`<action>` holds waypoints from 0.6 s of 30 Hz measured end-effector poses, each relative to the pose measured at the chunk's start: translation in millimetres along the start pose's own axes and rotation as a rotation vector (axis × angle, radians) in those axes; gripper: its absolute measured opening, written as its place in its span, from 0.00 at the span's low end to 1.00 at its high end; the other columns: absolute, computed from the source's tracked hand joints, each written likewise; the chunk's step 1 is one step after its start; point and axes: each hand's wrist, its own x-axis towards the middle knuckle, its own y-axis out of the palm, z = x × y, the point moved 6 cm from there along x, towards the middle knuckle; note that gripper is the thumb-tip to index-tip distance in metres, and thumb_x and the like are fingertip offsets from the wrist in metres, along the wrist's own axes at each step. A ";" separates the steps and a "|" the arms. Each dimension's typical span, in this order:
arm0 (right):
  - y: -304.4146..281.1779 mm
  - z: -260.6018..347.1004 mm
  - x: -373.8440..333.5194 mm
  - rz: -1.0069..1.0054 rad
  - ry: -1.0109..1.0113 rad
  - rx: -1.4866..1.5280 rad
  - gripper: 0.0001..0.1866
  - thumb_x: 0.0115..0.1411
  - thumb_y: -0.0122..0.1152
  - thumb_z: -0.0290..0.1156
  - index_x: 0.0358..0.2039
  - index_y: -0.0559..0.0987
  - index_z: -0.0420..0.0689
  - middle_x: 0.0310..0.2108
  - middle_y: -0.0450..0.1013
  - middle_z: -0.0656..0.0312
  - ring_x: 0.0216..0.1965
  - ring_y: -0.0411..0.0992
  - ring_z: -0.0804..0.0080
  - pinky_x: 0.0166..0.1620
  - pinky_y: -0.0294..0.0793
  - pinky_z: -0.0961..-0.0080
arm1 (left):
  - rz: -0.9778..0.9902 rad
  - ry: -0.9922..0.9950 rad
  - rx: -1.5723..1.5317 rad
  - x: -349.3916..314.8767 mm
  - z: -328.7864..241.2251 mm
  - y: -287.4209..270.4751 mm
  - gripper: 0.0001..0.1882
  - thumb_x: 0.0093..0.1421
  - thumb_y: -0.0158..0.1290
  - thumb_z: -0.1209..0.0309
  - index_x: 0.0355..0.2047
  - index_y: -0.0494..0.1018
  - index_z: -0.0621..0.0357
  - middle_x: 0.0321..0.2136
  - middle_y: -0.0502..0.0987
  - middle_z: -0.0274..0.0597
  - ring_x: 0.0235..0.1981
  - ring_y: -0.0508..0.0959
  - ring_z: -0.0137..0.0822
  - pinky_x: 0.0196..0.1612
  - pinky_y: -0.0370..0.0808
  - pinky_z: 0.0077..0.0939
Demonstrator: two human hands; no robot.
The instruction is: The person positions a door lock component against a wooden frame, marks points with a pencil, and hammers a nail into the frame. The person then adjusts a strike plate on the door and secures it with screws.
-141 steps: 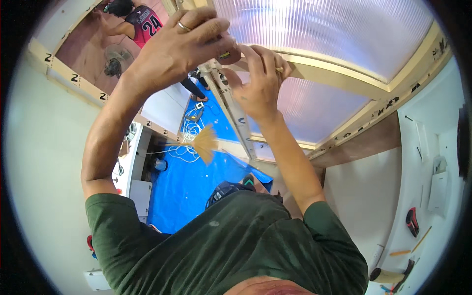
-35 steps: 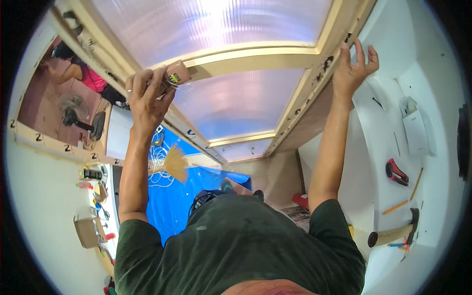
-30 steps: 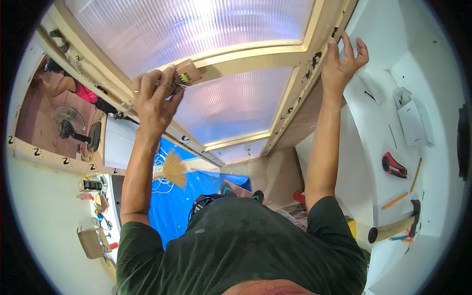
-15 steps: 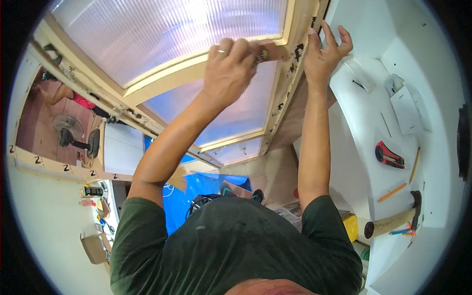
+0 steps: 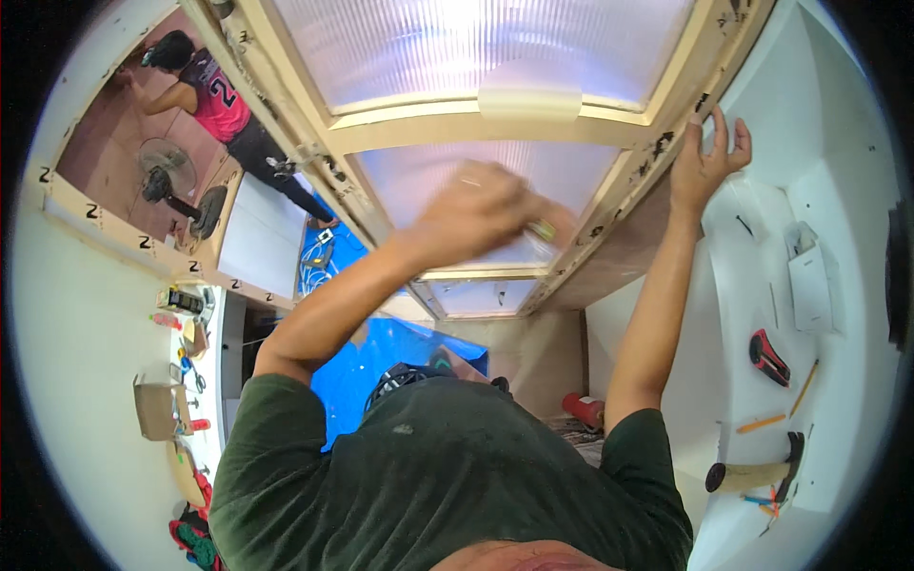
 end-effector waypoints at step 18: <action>5.4 -2.6 -0.3 -0.029 -0.070 -0.195 0.21 0.67 0.71 0.32 0.58 0.81 0.39 0.68 0.49 0.44 0.69 0.52 0.47 0.65 0.72 0.59 | -0.233 -0.308 0.596 -55.4 65.7 -118.5 0.36 0.41 0.75 0.72 0.55 0.83 0.51 0.42 0.77 0.39 0.43 0.76 0.44 0.49 0.73 0.41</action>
